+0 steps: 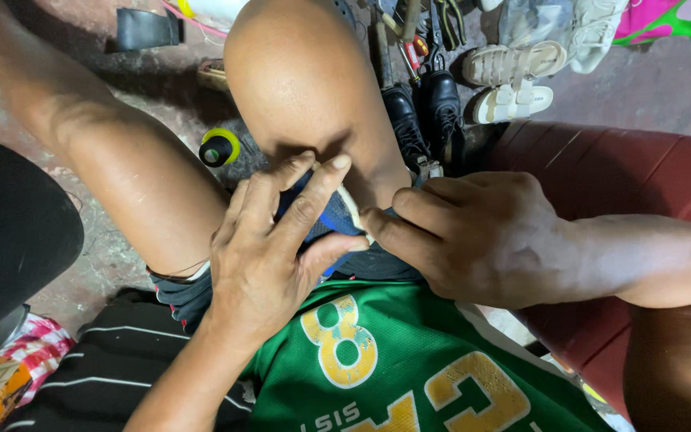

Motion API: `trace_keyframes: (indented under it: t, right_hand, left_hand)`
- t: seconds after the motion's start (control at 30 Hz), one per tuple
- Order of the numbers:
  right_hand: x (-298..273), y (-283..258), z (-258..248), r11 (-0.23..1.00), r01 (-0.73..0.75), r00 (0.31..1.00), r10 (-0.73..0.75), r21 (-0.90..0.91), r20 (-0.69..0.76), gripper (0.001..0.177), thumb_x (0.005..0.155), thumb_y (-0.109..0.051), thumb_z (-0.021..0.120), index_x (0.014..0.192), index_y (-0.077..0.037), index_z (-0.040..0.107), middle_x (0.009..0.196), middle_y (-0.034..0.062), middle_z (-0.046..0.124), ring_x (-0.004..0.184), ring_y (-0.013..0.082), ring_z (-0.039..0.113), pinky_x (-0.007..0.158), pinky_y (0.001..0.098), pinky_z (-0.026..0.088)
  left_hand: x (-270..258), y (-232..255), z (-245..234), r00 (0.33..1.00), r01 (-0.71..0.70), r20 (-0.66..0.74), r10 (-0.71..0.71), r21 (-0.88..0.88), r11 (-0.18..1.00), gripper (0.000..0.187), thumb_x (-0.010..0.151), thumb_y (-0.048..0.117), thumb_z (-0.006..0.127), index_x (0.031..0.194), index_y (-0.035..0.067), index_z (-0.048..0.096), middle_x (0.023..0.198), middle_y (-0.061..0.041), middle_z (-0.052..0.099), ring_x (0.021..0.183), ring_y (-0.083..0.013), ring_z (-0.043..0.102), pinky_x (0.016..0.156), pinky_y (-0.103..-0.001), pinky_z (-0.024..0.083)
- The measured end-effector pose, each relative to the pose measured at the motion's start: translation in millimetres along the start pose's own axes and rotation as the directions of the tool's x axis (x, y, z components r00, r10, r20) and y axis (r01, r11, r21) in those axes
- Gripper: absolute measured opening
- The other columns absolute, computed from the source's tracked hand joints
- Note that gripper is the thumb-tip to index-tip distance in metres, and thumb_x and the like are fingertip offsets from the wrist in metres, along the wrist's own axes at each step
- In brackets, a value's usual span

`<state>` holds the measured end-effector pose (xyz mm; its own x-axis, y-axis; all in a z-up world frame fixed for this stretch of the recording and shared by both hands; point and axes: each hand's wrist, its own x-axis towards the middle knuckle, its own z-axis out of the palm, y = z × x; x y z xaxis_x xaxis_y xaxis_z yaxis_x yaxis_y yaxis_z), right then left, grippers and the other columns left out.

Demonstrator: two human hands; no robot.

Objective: The person is repairing a blue and white sneaker by hand. They use a needle and thread to stitch the sole to the upper part of the shoe, pulling the thread tight and occasionally using a wooden tool to assist.

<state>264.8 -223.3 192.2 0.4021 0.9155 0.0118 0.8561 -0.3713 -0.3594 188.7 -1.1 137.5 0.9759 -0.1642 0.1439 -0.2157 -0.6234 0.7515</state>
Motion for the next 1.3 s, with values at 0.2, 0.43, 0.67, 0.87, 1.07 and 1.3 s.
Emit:
trace_keyframes:
  t: [0.2, 0.43, 0.67, 0.87, 1.07, 1.3]
  right_hand:
    - [6, -9, -3, 0.986, -0.075, 0.995, 0.085, -0.149, 0.060, 0.032, 0.074, -0.016, 0.069, 0.105, -0.007, 0.071, 0.080, 0.0007, 0.057, 0.065, 0.0144, 0.061, 0.050, 0.0295, 0.049]
    - [3, 3, -15, 0.985, -0.126, 0.989, 0.116, 0.121, 0.089, 0.031, 0.077, -0.014, 0.074, 0.107, -0.008, 0.068, 0.087, 0.0037, 0.063, 0.074, 0.0220, 0.069, 0.055, 0.0368, 0.054]
    - [-5, 0, -12, 0.967, -0.092, 0.995, 0.098, 0.239, -0.013, 0.034, 0.082, -0.012, 0.073, 0.115, -0.007, 0.067, 0.095, 0.0099, 0.067, 0.076, 0.0275, 0.069, 0.059, 0.0379, 0.054]
    - [-1, -6, -8, 0.883, -0.270, 0.962, 0.231, 0.385, 0.146, 0.030, 0.082, -0.003, 0.070, 0.112, -0.007, 0.069, 0.085, 0.0076, 0.066, 0.065, 0.0265, 0.067, 0.050, 0.0386, 0.052]
    - [-8, -10, -4, 0.946, -0.115, 0.993, 0.119, 0.303, 0.007, 0.031, 0.080, -0.004, 0.072, 0.111, -0.003, 0.068, 0.088, 0.0091, 0.064, 0.071, 0.0272, 0.068, 0.053, 0.0366, 0.053]
    - [-11, -21, -2, 0.980, -0.138, 0.988, 0.147, 0.144, -0.056, 0.037, 0.074, -0.003, 0.072, 0.111, 0.000, 0.069, 0.088, 0.0077, 0.063, 0.071, 0.0220, 0.067, 0.056, 0.0353, 0.055]
  left_hand:
    - [10, 0, 4, 1.000, -0.001, 0.006, 0.000, 0.058, 0.998, 0.068, 0.085, 0.042, 0.082, 0.144, 0.016, 0.062, 0.126, -0.012, 0.062, 0.110, -0.0338, 0.063, 0.095, -0.042, 0.054]
    - [3, -4, -5, 0.999, 0.032, -0.026, -0.036, -0.131, 0.991, 0.073, 0.083, 0.038, 0.087, 0.145, 0.011, 0.059, 0.132, -0.014, 0.061, 0.114, -0.0300, 0.065, 0.088, -0.036, 0.060]
    - [-41, 7, -7, 0.950, 0.156, -0.231, -0.209, -0.230, 0.961, 0.052, 0.085, 0.023, 0.091, 0.126, 0.005, 0.064, 0.118, -0.012, 0.065, 0.090, -0.0192, 0.067, 0.076, -0.027, 0.058]
    - [-40, 30, 5, 0.946, 0.106, -0.281, -0.161, -0.203, 0.974, 0.046, 0.078, 0.017, 0.096, 0.110, 0.002, 0.068, 0.103, -0.011, 0.068, 0.082, -0.0166, 0.065, 0.072, -0.025, 0.054]
    - [-34, 45, 8, 0.898, 0.294, -0.216, -0.383, -0.351, 0.889, 0.035, 0.078, 0.009, 0.093, 0.099, 0.003, 0.066, 0.092, -0.005, 0.068, 0.072, -0.0096, 0.064, 0.067, -0.023, 0.055]
    - [-24, 51, 15, 0.878, 0.333, -0.220, -0.426, -0.361, 0.871, 0.024, 0.083, 0.003, 0.088, 0.096, 0.001, 0.067, 0.086, -0.004, 0.069, 0.070, -0.0080, 0.068, 0.066, -0.023, 0.057]
